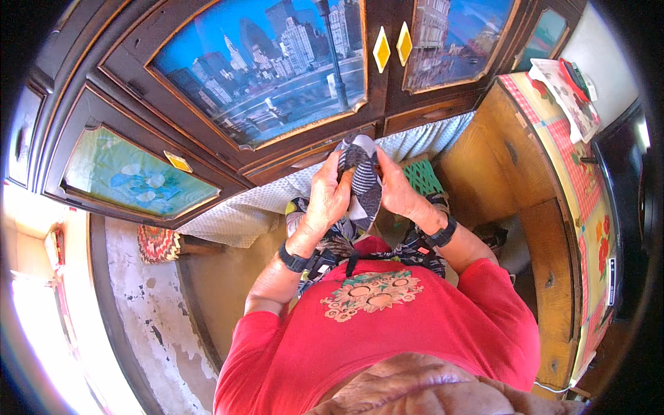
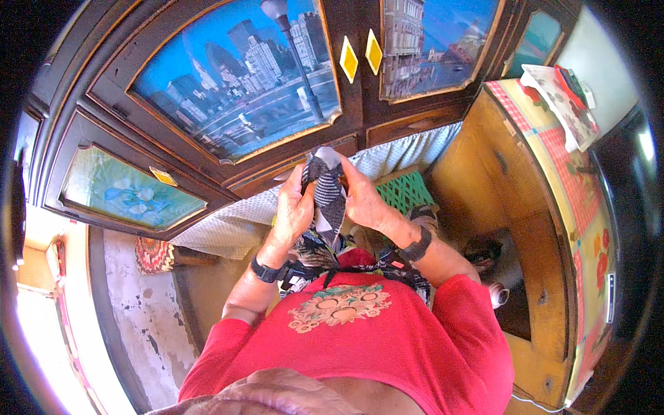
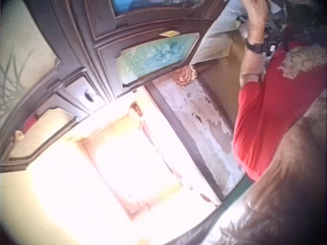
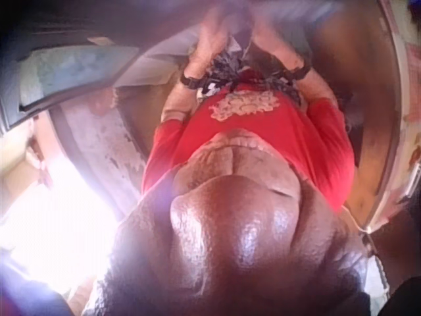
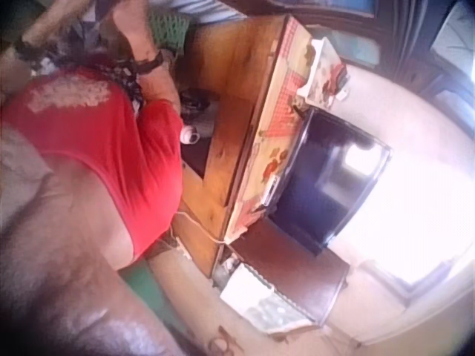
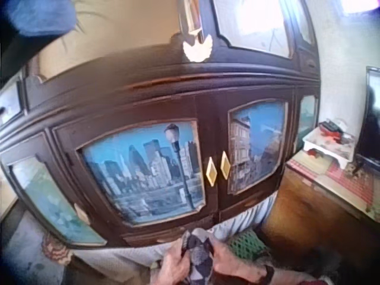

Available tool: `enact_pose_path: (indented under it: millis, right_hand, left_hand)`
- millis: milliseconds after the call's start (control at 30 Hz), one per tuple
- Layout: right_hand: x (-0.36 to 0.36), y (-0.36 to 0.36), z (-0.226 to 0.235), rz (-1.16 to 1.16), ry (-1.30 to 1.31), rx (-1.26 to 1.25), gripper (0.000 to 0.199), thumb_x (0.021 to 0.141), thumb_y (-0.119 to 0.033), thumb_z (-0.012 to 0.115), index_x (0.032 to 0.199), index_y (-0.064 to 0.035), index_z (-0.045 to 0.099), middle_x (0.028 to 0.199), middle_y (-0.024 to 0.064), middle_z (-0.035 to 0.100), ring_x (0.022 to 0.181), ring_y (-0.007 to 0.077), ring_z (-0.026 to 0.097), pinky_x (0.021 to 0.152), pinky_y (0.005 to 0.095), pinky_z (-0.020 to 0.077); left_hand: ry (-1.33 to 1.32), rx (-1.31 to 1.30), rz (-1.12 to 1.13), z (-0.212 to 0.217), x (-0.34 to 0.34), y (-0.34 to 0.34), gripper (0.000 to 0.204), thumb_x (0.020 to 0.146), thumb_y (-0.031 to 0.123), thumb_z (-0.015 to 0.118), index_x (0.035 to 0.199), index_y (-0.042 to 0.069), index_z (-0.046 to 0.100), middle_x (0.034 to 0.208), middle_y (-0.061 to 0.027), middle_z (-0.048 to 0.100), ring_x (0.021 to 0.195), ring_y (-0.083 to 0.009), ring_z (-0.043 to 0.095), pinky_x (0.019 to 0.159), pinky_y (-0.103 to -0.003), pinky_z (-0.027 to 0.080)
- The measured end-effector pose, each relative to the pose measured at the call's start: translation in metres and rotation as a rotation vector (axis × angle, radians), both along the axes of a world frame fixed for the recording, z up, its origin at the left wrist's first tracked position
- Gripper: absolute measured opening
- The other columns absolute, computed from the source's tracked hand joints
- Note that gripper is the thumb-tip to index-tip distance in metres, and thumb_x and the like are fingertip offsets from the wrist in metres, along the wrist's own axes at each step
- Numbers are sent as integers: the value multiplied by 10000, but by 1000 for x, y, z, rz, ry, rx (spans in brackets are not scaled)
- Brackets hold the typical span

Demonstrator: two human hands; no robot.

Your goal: The person wipes the glass panels of a wooden cabinet and the surface of a nearby table using a cloth. They repeatedly wipe the same areas, switching between the cabinet and the table throughout the clip.

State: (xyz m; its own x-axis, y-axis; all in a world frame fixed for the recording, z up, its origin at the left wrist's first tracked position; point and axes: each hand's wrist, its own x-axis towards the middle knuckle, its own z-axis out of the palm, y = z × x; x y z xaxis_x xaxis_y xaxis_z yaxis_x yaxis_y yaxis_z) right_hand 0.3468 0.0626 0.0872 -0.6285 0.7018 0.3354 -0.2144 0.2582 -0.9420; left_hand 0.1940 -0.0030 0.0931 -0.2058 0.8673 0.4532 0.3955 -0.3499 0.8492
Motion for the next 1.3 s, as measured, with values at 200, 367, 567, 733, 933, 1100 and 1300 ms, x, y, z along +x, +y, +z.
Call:
enact_pose_path:
  millis: [200,367,567,733,933,1100,1300]
  right_hand:
    - [39,-10,-26,-204,60,73,611,759,-1,806,1310,-18,544,1172,38,663,1053,126,613,953,297,492]
    - [124,14,-63,-536,-231,158,470,793,80,658,1245,-38,611,1141,53,692,1038,149,634,949,311,502]
    - [291,-7,-53,-931,-403,261,496,767,114,475,1219,-32,618,1128,109,690,1013,231,651,922,352,509]
    - [399,-61,-7,-1439,-708,537,541,754,96,484,1270,-27,590,1154,126,669,1073,256,634,995,363,475]
    - [466,-125,11,-1633,-1055,746,613,715,39,518,1325,-13,531,1269,213,589,1204,386,555,1068,437,419]
    - [516,-141,-10,-1649,-1194,767,610,743,-14,562,1350,-20,510,1292,217,585,1233,395,533,1092,437,390]
    - [575,-131,-18,-1732,-1259,587,622,817,-22,529,1435,-25,458,1329,219,580,1219,333,582,1019,376,454]
  left_hand:
    - [451,102,-207,51,5,-31,469,941,240,600,1328,-18,536,1276,-245,598,1185,-373,596,1025,-450,447]
    - [-101,594,-505,115,8,-80,428,954,372,584,1273,87,607,1225,-181,647,1068,-287,627,930,-474,478]
    - [-494,881,-943,161,51,-116,388,959,419,587,1251,165,628,1169,-112,677,982,-198,633,819,-460,508]
    - [-567,947,-1053,168,67,-116,384,953,408,591,1246,161,627,1163,-108,671,972,-195,625,811,-452,503]
    - [-625,1011,-1181,168,70,-97,379,946,394,596,1240,157,625,1157,-104,665,959,-191,615,801,-442,496]
    - [-710,1005,-1229,165,71,-85,375,940,383,601,1234,153,624,1151,-100,660,949,-188,606,794,-433,491]
    - [-655,1004,-1358,176,73,-67,370,932,370,606,1228,148,623,1145,-96,654,937,-184,596,784,-423,484]
